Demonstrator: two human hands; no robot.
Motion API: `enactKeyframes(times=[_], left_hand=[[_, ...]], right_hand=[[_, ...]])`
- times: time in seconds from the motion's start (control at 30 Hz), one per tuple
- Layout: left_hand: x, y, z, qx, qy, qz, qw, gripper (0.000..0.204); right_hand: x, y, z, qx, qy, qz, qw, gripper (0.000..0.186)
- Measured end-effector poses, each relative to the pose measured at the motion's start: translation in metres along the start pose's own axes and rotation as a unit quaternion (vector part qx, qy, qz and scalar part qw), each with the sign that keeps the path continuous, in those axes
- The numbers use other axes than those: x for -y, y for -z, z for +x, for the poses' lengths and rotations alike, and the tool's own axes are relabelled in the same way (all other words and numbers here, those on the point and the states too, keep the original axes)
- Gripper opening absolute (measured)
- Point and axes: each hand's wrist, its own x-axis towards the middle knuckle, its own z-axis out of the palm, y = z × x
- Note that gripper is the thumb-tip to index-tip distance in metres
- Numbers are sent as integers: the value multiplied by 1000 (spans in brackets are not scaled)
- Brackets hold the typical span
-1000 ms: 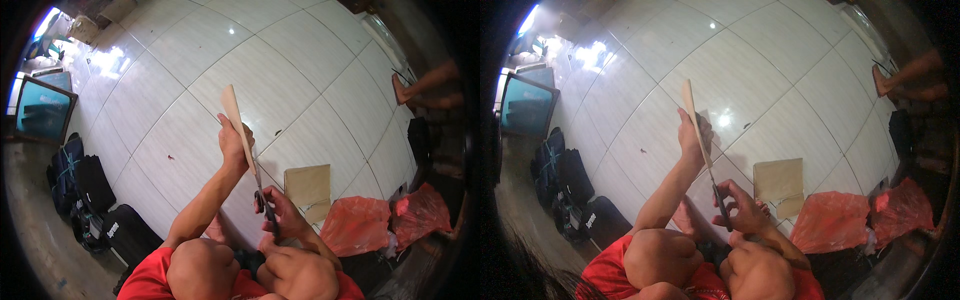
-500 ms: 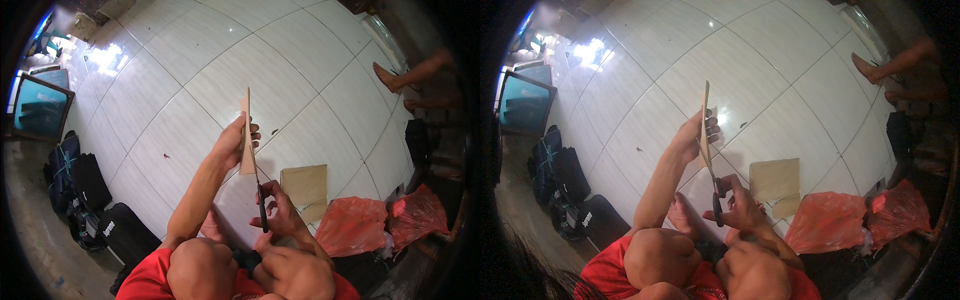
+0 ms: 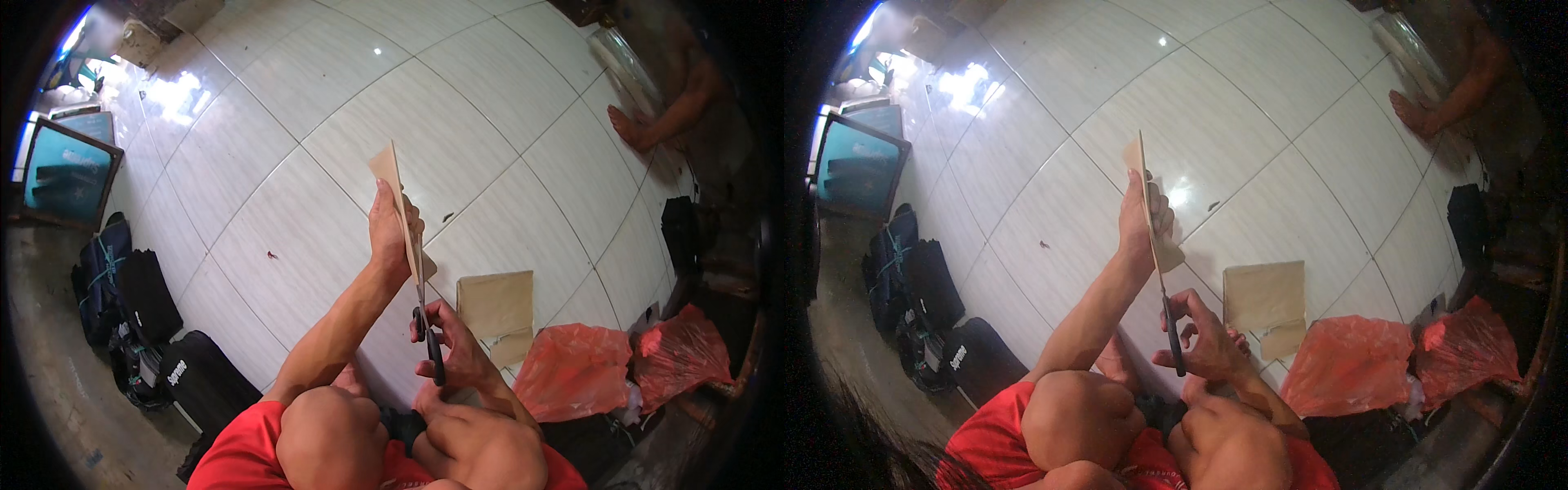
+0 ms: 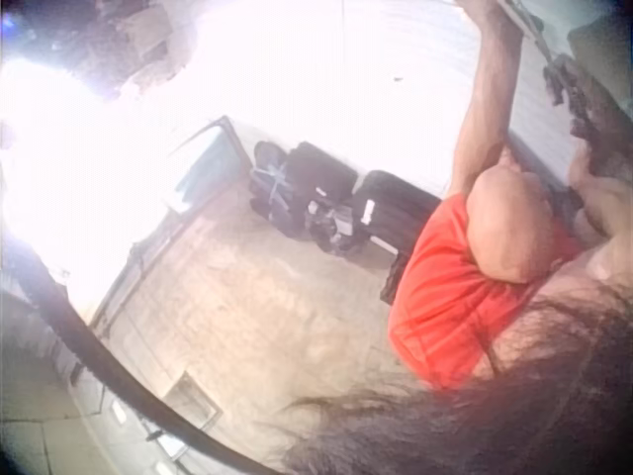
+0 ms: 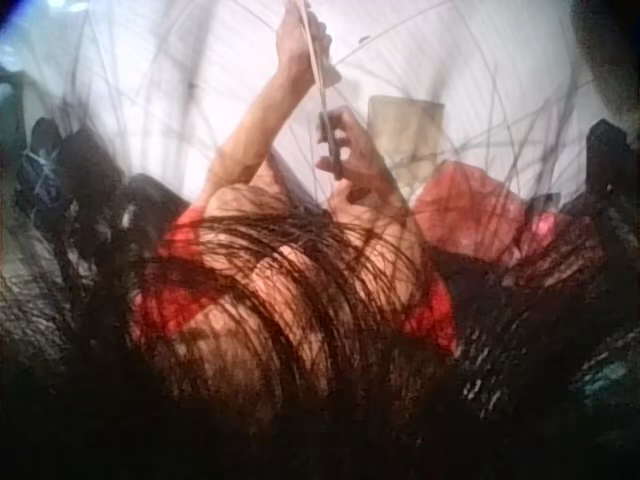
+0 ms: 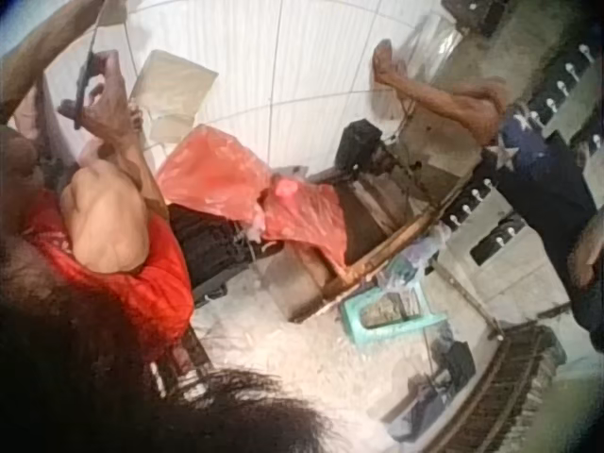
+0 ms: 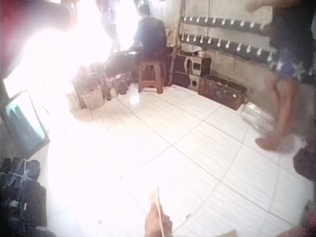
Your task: The person uses scissors to cut a rectangular piece of brown paper while sitting on the floor.
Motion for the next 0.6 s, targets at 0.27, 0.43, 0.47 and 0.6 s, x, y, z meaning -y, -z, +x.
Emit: enactKeyframes(times=[0.27,0.43,0.47,0.6], left_hand=[[11,10,9,-13,38,-20,999,39],[9,17,12,-26,44,-12,999,39],[10,19,11,-28,48,-11,998,38],[11,15,9,-43,57,-15,997,37]], right_hand=[[-6,7,-3,-3,-7,-24,1000,68],[-14,3,-3,-6,-11,-27,1000,58],[-13,3,-4,-6,-13,-28,1000,58],[-6,1,-6,-7,-51,-1,999,59]])
